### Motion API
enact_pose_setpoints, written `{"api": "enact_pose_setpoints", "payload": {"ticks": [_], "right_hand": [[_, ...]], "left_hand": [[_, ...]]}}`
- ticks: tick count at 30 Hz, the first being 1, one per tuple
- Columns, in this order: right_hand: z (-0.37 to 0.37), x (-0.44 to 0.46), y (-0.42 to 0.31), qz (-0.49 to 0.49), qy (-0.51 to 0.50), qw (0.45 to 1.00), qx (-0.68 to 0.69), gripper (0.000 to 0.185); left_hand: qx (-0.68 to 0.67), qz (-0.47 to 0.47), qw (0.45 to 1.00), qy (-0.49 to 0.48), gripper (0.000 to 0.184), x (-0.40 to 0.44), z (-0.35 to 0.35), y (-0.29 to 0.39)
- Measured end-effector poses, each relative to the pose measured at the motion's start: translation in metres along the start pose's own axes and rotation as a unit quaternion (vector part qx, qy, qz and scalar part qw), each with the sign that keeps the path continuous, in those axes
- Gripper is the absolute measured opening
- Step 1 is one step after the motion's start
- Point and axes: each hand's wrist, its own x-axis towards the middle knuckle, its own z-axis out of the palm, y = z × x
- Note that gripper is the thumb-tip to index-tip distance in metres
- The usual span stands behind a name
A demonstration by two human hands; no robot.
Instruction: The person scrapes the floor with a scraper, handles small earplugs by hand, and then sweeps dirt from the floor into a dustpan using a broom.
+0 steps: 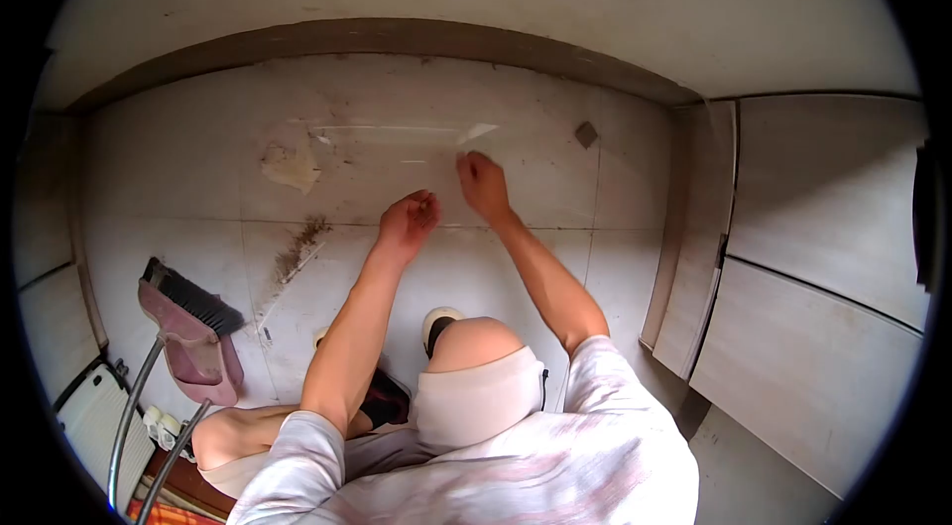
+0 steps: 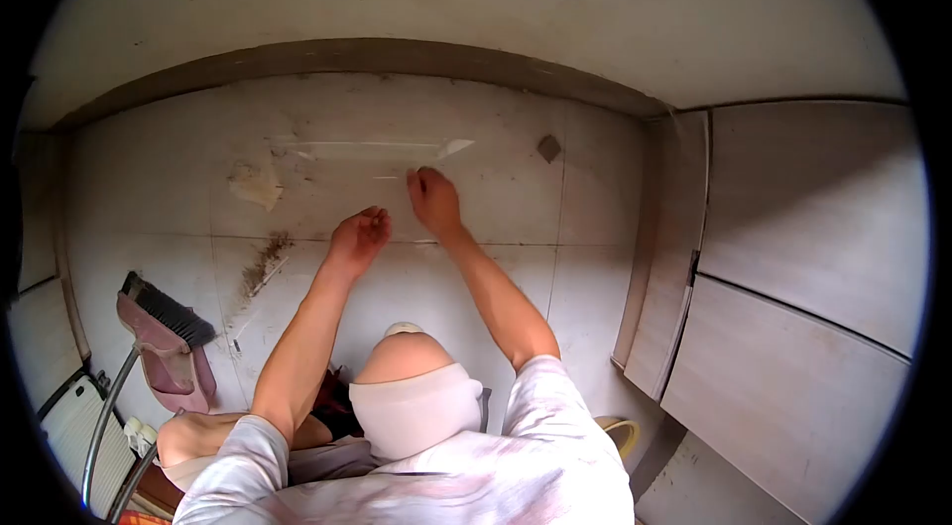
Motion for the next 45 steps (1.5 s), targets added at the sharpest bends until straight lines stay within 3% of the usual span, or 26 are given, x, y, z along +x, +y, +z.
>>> {"api": "enact_pose_setpoints", "payload": {"ticks": [5,10,12,14,15,18,20,25,27,32,35,39,41,43,45], "right_hand": [[-0.03,-0.061,-0.009,-0.074,-0.019,0.995,0.069,0.011],[-0.063,-0.058,-0.005,-0.142,-0.02,0.987,0.069,0.016],[-0.067,-0.033,0.031,-0.049,0.108,0.988,0.094,0.02],[-0.08,0.008,0.07,0.007,0.186,0.98,0.071,0.015],[-0.089,0.029,0.089,-0.003,0.222,0.974,0.038,0.012],[-0.116,0.086,0.125,-0.002,0.298,0.954,-0.044,0.009],[-0.129,0.114,0.125,0.104,0.284,0.952,-0.056,0.013],[-0.125,0.173,0.155,0.118,0.263,0.949,-0.126,0.019],[-0.119,0.182,0.153,0.148,0.235,0.949,-0.149,0.021],[-0.106,0.203,0.161,0.237,0.213,0.918,-0.238,0.027],[-0.109,0.203,0.164,0.236,0.16,0.917,-0.278,0.028],[-0.096,0.192,0.165,0.218,0.186,0.913,-0.292,0.032],[-0.081,0.178,0.158,0.124,0.319,0.931,-0.124,0.035],[-0.073,0.144,0.124,0.131,0.277,0.952,0.023,0.036],[-0.067,0.112,0.106,0.242,0.101,0.938,0.224,0.038]], "left_hand": [[0.027,-0.055,0.996,-0.062,0.032,0.002,0.031,-0.033],[0.045,-0.051,0.992,-0.107,0.031,0.024,0.031,-0.053],[0.042,-0.079,0.996,-0.025,0.028,0.027,0.033,-0.053],[0.03,-0.096,0.995,-0.001,0.026,0.028,0.037,-0.053],[0.013,-0.112,0.993,0.021,0.023,0.029,0.04,-0.051],[0.056,-0.107,0.992,-0.04,0.017,0.021,0.039,-0.041],[0.055,-0.103,0.993,-0.032,0.014,0.019,0.034,-0.035],[0.056,-0.131,0.988,-0.053,0.011,0.03,0.019,-0.014],[0.034,-0.129,0.982,-0.132,0.012,0.03,0.023,-0.013],[0.004,-0.071,0.997,-0.043,0.014,0.026,0.043,-0.015],[0.005,-0.058,0.998,-0.027,0.017,0.023,0.047,-0.018],[0.007,-0.051,0.999,0.012,0.023,0.011,0.063,-0.021],[0.0,-0.063,0.998,-0.009,0.025,0.017,0.052,-0.022],[-0.007,-0.071,0.997,-0.028,0.026,0.033,0.034,-0.021],[-0.064,-0.14,0.956,-0.249,0.028,0.042,0.015,-0.016]]}}
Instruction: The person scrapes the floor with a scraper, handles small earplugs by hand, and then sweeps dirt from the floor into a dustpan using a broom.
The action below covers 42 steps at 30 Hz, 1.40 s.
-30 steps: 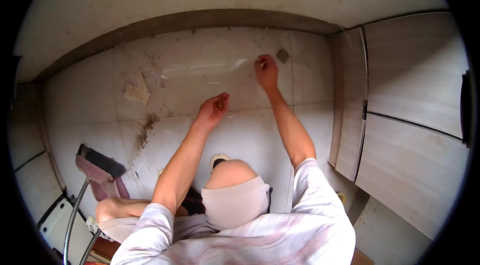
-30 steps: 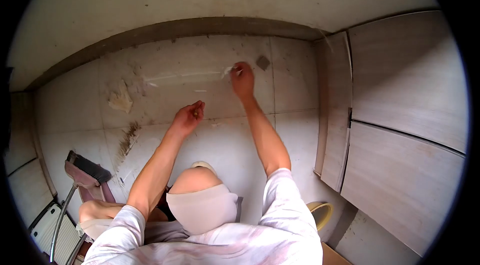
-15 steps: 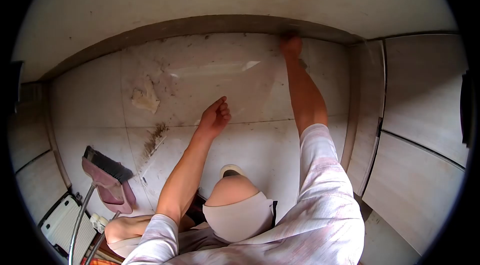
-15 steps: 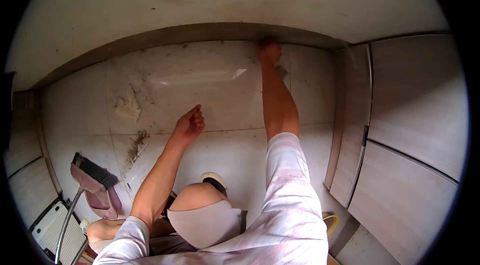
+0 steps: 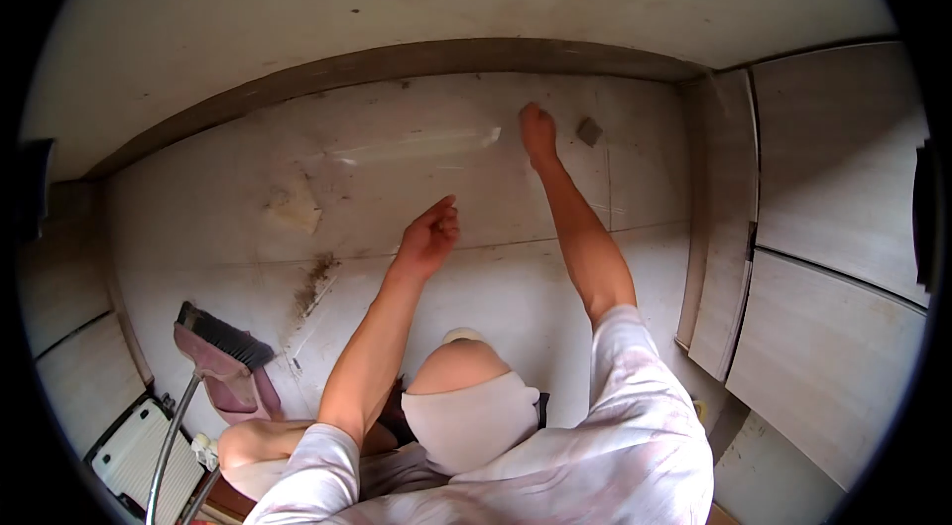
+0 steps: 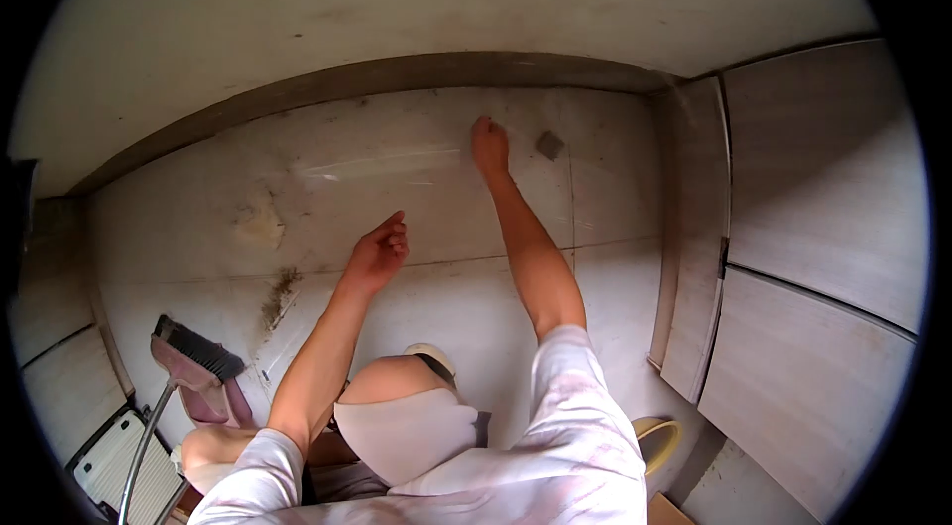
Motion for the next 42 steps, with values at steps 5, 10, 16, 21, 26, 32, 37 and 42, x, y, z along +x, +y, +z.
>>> {"api": "enact_pose_setpoints", "payload": {"ticks": [5,10,16,21,26,32,37,42], "right_hand": [[0.017,-0.129,-0.046,-0.004,-0.266,0.957,0.117,0.03],[0.031,-0.205,-0.085,-0.25,-0.25,0.934,-0.052,0.022],[0.039,-0.224,-0.092,-0.227,-0.176,0.954,-0.079,0.025],[0.056,-0.24,-0.09,-0.324,-0.183,0.922,-0.112,0.025],[0.074,-0.259,-0.094,-0.363,-0.185,0.906,-0.113,0.024],[0.087,-0.255,-0.087,-0.317,-0.188,0.92,-0.131,0.022],[0.091,-0.253,-0.087,-0.376,-0.118,0.913,-0.102,0.019],[0.093,-0.256,-0.093,-0.381,-0.087,0.914,-0.104,0.015]], "left_hand": [[0.078,0.112,0.971,0.198,0.034,-0.011,0.091,-0.006],[0.095,0.141,0.978,0.117,0.038,-0.024,0.094,0.005],[0.079,0.162,0.976,0.119,0.043,-0.046,0.1,0.009],[0.03,0.169,0.981,0.089,0.046,-0.066,0.109,0.017],[0.082,0.184,0.978,0.06,0.045,-0.076,0.101,0.026],[0.123,0.173,0.977,0.016,0.042,-0.083,0.091,0.031],[0.153,0.202,0.966,0.049,0.038,-0.09,0.096,0.028],[0.198,0.205,0.958,0.04,0.036,-0.088,0.089,0.03]]}}
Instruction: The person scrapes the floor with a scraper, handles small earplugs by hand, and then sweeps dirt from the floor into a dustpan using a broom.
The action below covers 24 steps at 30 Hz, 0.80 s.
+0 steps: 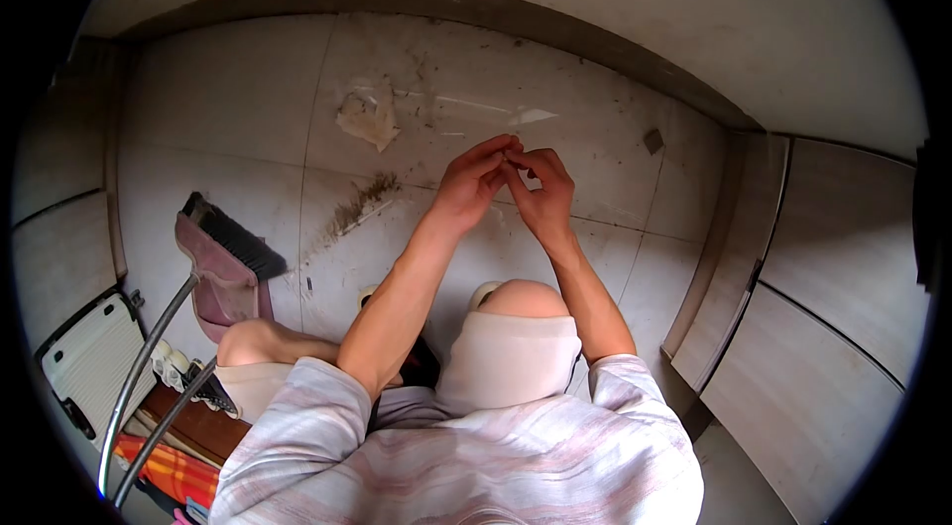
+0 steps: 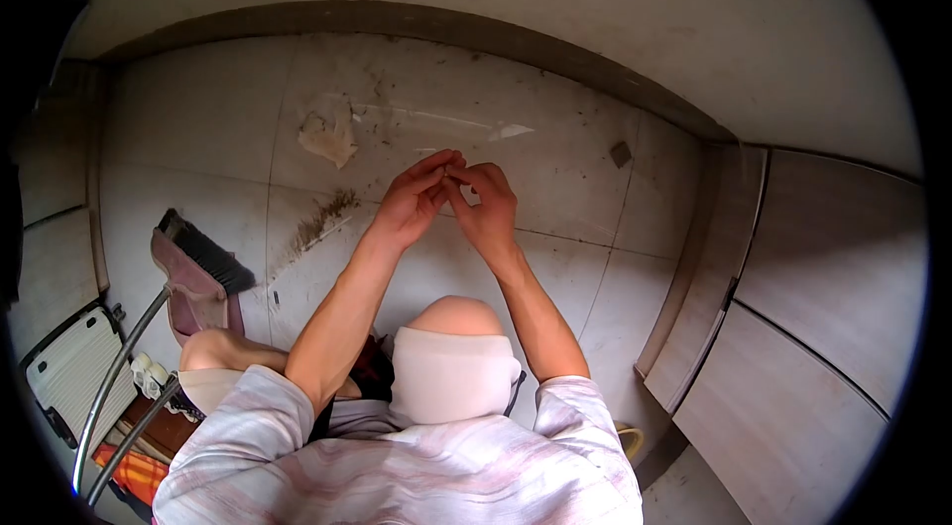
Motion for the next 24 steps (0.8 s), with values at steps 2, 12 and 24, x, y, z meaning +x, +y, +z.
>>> {"api": "enact_pose_setpoints", "payload": {"ticks": [2,12,24], "right_hand": [[0.001,0.001,0.001,-0.017,0.011,1.0,-0.004,0.014],[-0.039,0.02,-0.019,0.26,-0.063,0.963,0.04,0.007],[-0.158,0.089,-0.468,0.02,-0.211,0.977,0.019,0.034]], "left_hand": [[0.0,0.005,1.0,0.022,0.036,0.0,0.003,0.0],[-0.214,-0.061,0.963,0.154,0.038,-0.028,0.049,0.038],[-0.162,-0.037,0.979,0.121,0.044,-0.251,0.349,0.215]]}}
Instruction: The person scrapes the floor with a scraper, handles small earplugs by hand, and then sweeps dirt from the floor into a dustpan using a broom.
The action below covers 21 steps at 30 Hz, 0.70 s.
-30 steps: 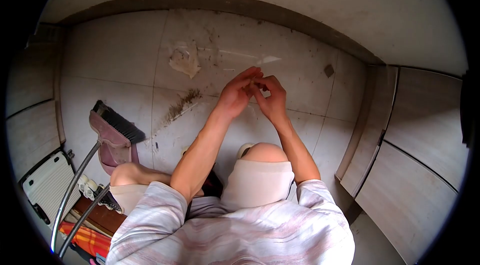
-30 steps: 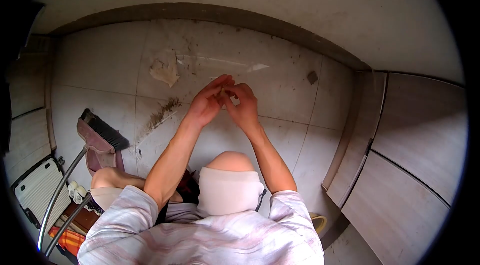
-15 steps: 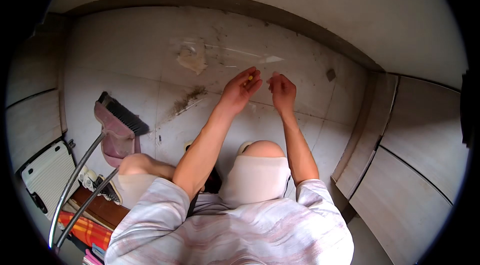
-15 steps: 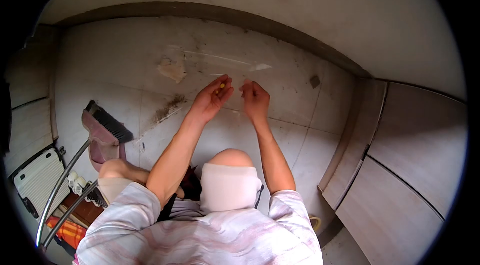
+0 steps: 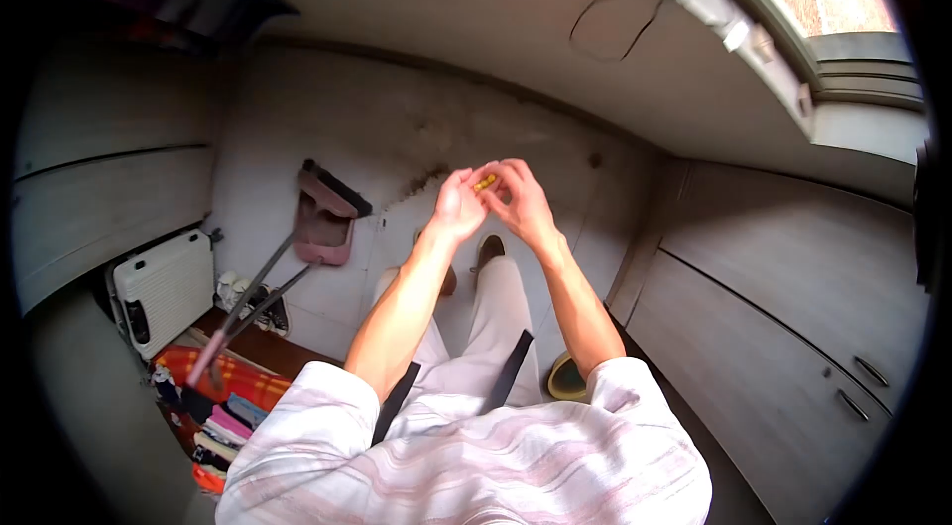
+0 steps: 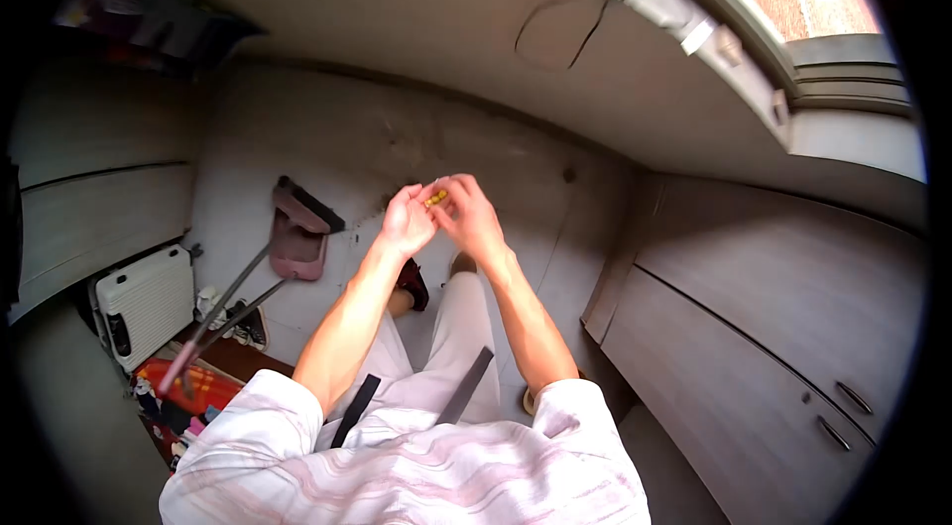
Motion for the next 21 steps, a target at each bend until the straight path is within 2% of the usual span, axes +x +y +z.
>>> {"api": "enact_pose_setpoints", "payload": {"ticks": [2,3,4,6,9,10,12,14,16,18,21], "right_hand": [[-0.026,-0.001,-0.072,-0.007,-0.049,0.999,-0.002,0.027],[-0.033,-0.001,-0.103,-0.075,-0.045,0.996,-0.033,0.022],[-0.043,-0.004,-0.136,-0.08,-0.053,0.995,-0.02,0.022],[-0.061,-0.006,-0.186,-0.056,-0.078,0.994,-0.044,0.016],[-0.078,-0.006,-0.233,-0.036,-0.103,0.989,-0.103,0.012],[-0.084,-0.004,-0.245,-0.058,-0.087,0.991,-0.087,0.011],[-0.093,-0.004,-0.259,-0.036,-0.078,0.994,-0.068,0.012],[-0.104,-0.004,-0.269,-0.033,-0.064,0.995,-0.075,0.013],[-0.112,-0.006,-0.27,-0.045,-0.052,0.987,-0.142,0.012],[-0.121,-0.009,-0.272,-0.059,-0.024,0.985,-0.158,0.011],[-0.136,-0.012,-0.262,-0.077,0.05,0.985,-0.148,0.012]], "left_hand": [[0.043,0.01,0.999,-0.024,0.042,-0.054,0.05,0.011],[0.056,0.012,0.998,-0.011,0.041,-0.082,0.075,0.018],[0.07,0.014,0.997,0.004,0.041,-0.105,0.096,0.024],[0.086,0.003,0.996,-0.028,0.034,-0.14,0.13,0.036],[0.108,-0.007,0.994,-0.008,0.029,-0.168,0.162,0.043],[0.112,-0.017,0.993,-0.007,0.028,-0.168,0.167,0.046],[0.123,-0.027,0.992,-0.016,0.027,-0.176,0.189,0.053],[0.133,-0.052,0.99,0.018,0.025,-0.18,0.207,0.055],[0.158,-0.059,0.986,0.016,0.023,-0.177,0.222,0.053],[0.2,-0.041,0.979,0.017,0.022,-0.174,0.236,0.046],[0.211,-0.063,0.975,-0.011,0.023,-0.165,0.259,0.036]]}}
